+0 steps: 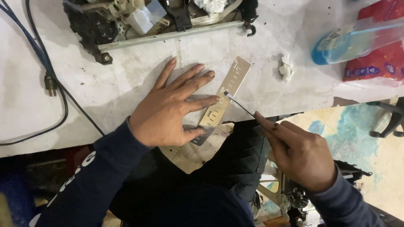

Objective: A person is seen disassembling or repairing an electronic device, using a screwdriver to manipulate a metal bracket and handling internal components like ribbon cables.

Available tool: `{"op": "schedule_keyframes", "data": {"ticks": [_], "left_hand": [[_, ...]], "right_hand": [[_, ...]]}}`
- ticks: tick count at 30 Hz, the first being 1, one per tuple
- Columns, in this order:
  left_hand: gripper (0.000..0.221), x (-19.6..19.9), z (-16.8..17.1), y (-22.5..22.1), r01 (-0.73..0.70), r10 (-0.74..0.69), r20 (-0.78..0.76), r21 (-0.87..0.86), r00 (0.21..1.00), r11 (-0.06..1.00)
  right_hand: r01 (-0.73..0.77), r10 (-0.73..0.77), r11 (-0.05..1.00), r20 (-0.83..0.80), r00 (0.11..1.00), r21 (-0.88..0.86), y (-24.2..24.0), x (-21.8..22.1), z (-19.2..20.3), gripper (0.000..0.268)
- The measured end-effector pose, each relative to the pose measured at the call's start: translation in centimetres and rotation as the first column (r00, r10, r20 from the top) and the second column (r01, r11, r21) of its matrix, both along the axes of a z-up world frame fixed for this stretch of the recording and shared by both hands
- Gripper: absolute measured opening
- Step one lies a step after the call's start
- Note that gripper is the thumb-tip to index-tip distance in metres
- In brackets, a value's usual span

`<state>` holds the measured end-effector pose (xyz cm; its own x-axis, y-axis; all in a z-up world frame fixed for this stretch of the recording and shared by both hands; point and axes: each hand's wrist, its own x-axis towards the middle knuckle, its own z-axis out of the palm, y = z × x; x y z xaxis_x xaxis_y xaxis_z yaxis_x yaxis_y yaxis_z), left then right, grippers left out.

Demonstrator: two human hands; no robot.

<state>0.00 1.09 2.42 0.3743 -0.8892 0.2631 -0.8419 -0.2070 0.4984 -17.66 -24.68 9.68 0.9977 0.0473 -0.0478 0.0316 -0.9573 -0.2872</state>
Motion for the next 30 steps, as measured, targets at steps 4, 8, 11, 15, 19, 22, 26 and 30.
{"op": "schedule_keyframes", "data": {"ticks": [4,8,11,15,19,22,26,30], "left_hand": [[0.067,0.1,0.0,0.0,0.008,-0.009,0.017,0.024,1.000,1.000],[0.063,0.1,0.2,0.0,0.015,-0.015,-0.034,0.007,0.999,1.000],[0.061,0.0,-0.1,0.1,0.019,-0.019,-0.041,0.000,0.999,1.000],[0.069,0.4,-0.9,0.0,0.050,-0.049,-0.037,0.031,0.998,0.998],[0.066,-0.1,-0.8,0.4,0.024,-0.028,-0.048,-0.072,0.998,0.997],[0.069,-0.9,-0.7,-0.4,-0.031,0.028,-0.023,-0.111,0.999,0.993],[0.069,-2.2,-2.0,-3.0,-0.245,0.245,-0.017,-0.136,0.969,0.960],[0.078,-2.2,-2.2,-3.8,-0.328,0.329,0.057,-0.036,0.942,0.944]], "right_hand": [[-0.009,0.008,0.999,-0.029,1.000,-0.040,-0.5,0.3,0.1,0.043],[0.009,-0.017,0.997,-0.107,0.994,-0.077,-0.7,0.9,1.0,0.045],[-0.054,0.028,0.987,-0.169,0.985,-0.152,-0.8,1.8,1.7,0.048],[-0.138,0.075,0.967,-0.281,0.957,-0.215,0.5,4.6,3.9,0.038],[-0.207,0.094,0.951,-0.424,0.901,-0.229,0.4,6.1,5.1,0.051],[-0.281,0.178,0.906,-0.318,0.931,-0.315,0.5,6.5,5.6,0.042],[-0.292,0.109,0.881,-0.440,0.891,-0.373,1.2,7.3,6.4,0.050],[-0.385,0.065,0.781,-0.548,0.834,-0.493,2.2,9.0,7.8,0.057]]}}
